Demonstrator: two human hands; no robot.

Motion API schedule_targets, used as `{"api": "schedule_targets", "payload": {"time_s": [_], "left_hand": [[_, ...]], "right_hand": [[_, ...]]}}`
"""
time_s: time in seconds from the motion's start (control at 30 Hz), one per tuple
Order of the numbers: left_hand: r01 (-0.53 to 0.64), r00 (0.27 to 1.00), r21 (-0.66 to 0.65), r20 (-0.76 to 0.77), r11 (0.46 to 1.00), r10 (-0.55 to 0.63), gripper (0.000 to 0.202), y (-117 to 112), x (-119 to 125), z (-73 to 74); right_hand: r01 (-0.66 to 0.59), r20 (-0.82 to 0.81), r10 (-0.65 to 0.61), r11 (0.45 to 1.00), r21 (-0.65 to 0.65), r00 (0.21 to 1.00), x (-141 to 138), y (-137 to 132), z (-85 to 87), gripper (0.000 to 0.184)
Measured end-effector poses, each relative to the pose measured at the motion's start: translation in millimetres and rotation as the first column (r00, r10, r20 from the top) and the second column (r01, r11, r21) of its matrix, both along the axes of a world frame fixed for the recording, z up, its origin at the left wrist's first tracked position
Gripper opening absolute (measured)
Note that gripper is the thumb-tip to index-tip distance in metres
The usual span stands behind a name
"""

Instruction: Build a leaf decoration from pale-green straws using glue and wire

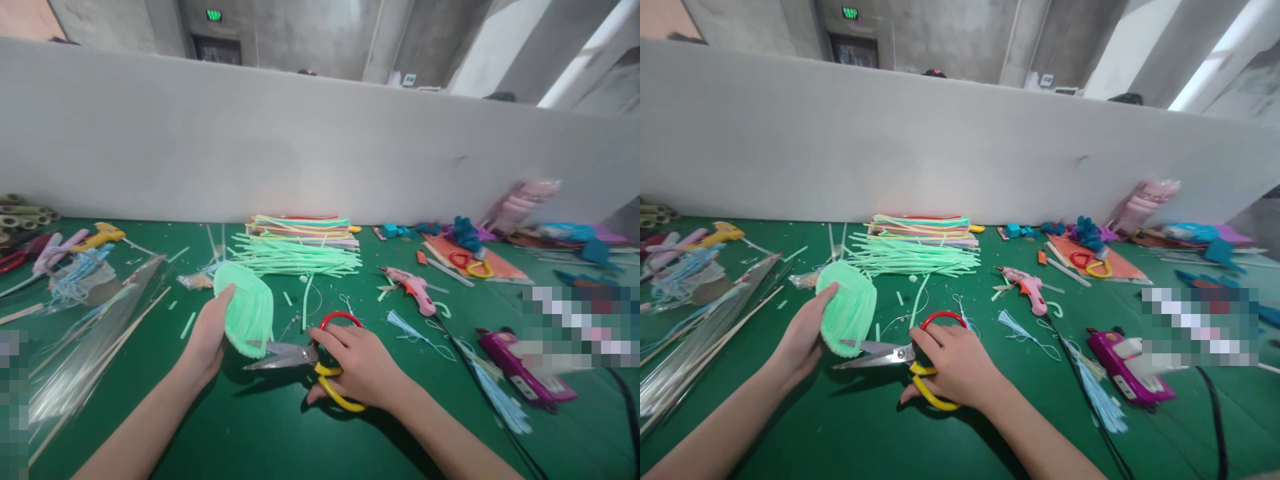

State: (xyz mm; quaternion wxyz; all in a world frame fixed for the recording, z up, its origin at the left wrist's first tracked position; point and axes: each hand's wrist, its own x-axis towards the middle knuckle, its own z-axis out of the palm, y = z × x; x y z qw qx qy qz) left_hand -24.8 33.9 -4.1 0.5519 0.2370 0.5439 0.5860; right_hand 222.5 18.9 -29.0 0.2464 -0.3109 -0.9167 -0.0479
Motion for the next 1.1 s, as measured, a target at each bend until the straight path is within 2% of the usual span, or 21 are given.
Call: {"api": "schedule_targets", "payload": {"time_s": [0.3,0.57,0.7,0.93,1.1], "left_hand": [[-0.038,0.999,-0.017,-0.015,0.999,0.038,0.030,-1.3,4.6,2.1],[-0.060,0.998,-0.035,-0.008,0.998,0.060,0.029,-1.3,6.9,2.1],[-0.054,0.999,-0.028,0.002,0.998,0.054,0.026,-0.4,7.1,1.0],[-0.059,0.998,-0.037,0.010,0.998,0.059,0.025,0.6,7.0,-1.1],[-0.043,0.999,-0.031,-0.006,0.999,0.043,0.025,1.2,6.1,-3.4]], "right_hand": [[0.007,0.030,-0.009,0.997,0.078,1.000,0.3,-2.7,3.1,0.055],[0.022,0.028,-0.025,0.996,0.088,0.999,-0.6,-3.9,-0.8,0.051],[0.022,0.027,-0.025,0.995,0.099,0.999,-0.3,-4.8,-0.9,0.043],[0.075,0.035,-0.081,0.987,0.141,0.996,-4.4,-6.3,-5.2,0.010],[0.057,0.008,-0.060,0.985,0.166,0.998,-7.9,-8.9,-3.5,0.014]]}}
